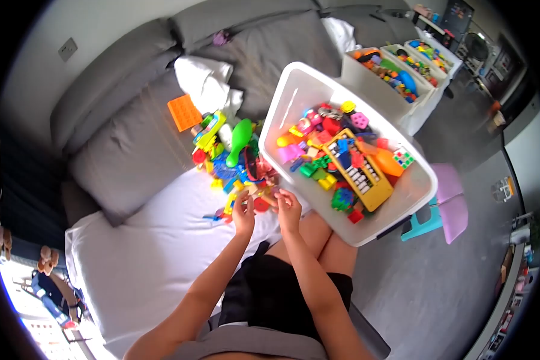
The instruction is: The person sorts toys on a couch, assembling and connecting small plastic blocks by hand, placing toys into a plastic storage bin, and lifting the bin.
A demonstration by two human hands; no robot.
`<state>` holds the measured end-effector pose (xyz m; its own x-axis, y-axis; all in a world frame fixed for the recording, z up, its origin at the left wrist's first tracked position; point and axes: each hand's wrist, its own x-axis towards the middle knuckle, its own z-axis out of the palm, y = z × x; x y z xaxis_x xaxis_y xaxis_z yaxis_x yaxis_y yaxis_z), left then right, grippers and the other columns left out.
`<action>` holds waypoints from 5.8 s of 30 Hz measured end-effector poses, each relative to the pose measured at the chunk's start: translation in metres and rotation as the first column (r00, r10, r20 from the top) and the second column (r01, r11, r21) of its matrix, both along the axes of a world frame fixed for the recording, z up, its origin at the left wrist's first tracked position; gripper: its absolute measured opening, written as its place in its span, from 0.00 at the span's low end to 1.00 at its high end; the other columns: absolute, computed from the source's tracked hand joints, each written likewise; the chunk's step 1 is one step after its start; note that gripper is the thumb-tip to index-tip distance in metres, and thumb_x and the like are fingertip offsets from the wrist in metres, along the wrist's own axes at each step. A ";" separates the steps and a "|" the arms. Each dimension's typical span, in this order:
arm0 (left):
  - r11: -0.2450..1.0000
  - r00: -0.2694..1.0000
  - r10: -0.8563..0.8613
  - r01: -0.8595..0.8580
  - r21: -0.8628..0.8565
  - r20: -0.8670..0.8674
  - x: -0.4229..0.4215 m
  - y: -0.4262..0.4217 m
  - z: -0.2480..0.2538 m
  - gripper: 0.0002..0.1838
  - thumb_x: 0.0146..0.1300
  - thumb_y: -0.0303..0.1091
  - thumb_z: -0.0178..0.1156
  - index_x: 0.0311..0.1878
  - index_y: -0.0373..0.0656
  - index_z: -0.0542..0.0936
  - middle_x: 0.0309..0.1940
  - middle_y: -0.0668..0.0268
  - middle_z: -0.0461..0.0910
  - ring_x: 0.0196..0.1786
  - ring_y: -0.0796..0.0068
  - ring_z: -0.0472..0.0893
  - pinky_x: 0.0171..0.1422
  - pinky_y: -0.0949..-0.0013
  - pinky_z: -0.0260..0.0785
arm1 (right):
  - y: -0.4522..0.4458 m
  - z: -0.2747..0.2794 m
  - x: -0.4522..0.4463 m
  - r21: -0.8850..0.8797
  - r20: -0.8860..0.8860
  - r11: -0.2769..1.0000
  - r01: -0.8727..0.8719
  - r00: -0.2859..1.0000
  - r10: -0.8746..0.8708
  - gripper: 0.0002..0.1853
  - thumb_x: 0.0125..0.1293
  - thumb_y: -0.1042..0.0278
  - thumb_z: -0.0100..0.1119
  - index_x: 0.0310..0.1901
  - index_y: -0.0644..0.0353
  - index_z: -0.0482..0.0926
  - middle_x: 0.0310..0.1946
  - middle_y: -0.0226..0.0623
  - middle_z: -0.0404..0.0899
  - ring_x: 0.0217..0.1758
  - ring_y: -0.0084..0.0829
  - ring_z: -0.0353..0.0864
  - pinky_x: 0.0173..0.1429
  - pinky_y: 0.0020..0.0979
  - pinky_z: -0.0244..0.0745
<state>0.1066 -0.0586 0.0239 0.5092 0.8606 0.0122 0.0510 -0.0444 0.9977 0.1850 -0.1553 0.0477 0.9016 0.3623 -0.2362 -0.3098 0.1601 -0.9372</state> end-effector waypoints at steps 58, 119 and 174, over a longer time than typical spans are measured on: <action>0.488 0.795 -0.117 0.567 -0.663 0.595 0.143 -0.019 0.108 0.29 0.66 0.43 0.47 0.67 0.44 0.53 0.66 0.55 0.52 0.66 0.59 0.58 0.66 0.47 0.55 | -0.029 0.075 0.068 -0.035 0.804 0.888 0.459 0.540 -0.248 0.30 0.59 0.87 0.46 0.64 0.61 0.57 0.63 0.45 0.57 0.51 0.35 0.76 0.49 0.26 0.74; 0.653 0.773 -0.234 0.575 -0.493 0.590 0.141 -0.033 0.096 0.34 0.62 0.32 0.55 0.68 0.40 0.50 0.59 0.56 0.66 0.55 0.67 0.72 0.58 0.63 0.64 | -0.016 0.102 0.084 0.288 0.134 0.915 0.282 0.935 -0.330 0.29 0.66 0.71 0.49 0.65 0.64 0.50 0.54 0.40 0.71 0.39 0.30 0.77 0.41 0.27 0.75; 1.000 0.999 -0.020 0.020 0.007 0.042 -0.006 -0.038 0.039 0.16 0.65 0.34 0.51 0.50 0.33 0.72 0.28 0.67 0.75 0.28 0.80 0.71 0.31 0.74 0.66 | -0.029 0.019 -0.006 0.041 0.237 0.998 -0.055 0.971 0.044 0.13 0.67 0.69 0.51 0.52 0.59 0.72 0.38 0.34 0.78 0.30 0.19 0.77 0.35 0.20 0.75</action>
<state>0.1010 -0.0966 0.0628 0.5254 0.8500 0.0393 0.0083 -0.0514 0.9986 0.1788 -0.1847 0.0669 0.9105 0.4135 -0.0007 -0.0897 0.1958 -0.9765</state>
